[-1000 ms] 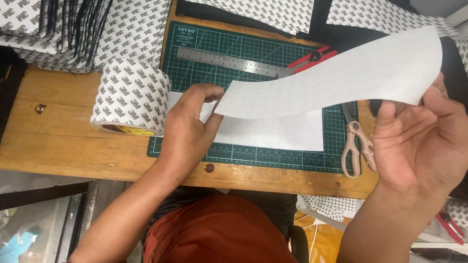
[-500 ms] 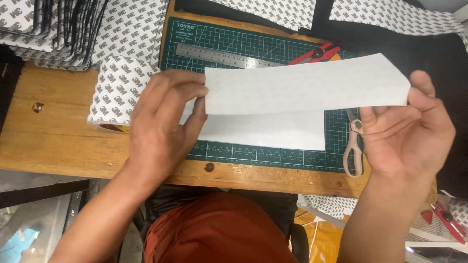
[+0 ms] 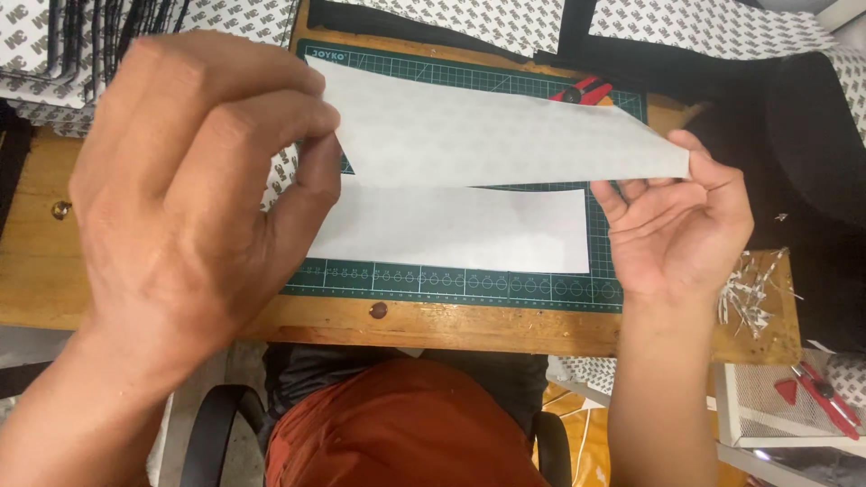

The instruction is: Cut adhesive tape to size, peel off the backing, and apply it to a surface using a scraper.

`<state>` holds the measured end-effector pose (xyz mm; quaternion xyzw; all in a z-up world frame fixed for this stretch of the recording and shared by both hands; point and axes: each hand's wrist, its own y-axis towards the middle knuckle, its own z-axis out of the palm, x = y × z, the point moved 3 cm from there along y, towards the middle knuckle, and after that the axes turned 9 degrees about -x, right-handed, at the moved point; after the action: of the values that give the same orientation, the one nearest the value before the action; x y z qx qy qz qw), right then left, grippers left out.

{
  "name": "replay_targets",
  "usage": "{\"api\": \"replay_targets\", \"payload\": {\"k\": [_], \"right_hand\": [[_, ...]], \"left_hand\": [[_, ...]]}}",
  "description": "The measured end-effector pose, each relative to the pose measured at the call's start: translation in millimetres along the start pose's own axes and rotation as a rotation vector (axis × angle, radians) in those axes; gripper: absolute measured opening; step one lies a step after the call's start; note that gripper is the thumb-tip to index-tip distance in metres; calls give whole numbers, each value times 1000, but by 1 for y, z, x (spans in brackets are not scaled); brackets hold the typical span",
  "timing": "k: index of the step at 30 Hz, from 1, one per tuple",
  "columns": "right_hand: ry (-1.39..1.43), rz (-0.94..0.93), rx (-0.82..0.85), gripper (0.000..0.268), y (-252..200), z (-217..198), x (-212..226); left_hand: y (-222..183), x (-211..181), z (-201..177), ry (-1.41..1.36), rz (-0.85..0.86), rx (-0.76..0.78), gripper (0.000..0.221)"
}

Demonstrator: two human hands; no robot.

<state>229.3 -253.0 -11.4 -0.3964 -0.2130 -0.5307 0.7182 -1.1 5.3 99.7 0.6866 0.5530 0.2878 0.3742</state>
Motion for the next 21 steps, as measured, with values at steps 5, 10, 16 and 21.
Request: {"api": "replay_targets", "payload": {"k": [5, 10, 16, 21], "right_hand": [[148, -9, 112, 27, 2, -1, -9], [101, -129, 100, 21, -2, -1, -15], [-83, -291, 129, 23, 1, -2, -24], [-211, -426, 213, 13, -13, 2, -23]], "left_hand": [[-5, -2, -9, -16, -5, 0, 13], [-15, 7, -16, -46, -70, -8, 12], [-27, 6, -25, -79, -152, -23, 11], [-30, 3, -21, -110, -221, -21, 10]]}}
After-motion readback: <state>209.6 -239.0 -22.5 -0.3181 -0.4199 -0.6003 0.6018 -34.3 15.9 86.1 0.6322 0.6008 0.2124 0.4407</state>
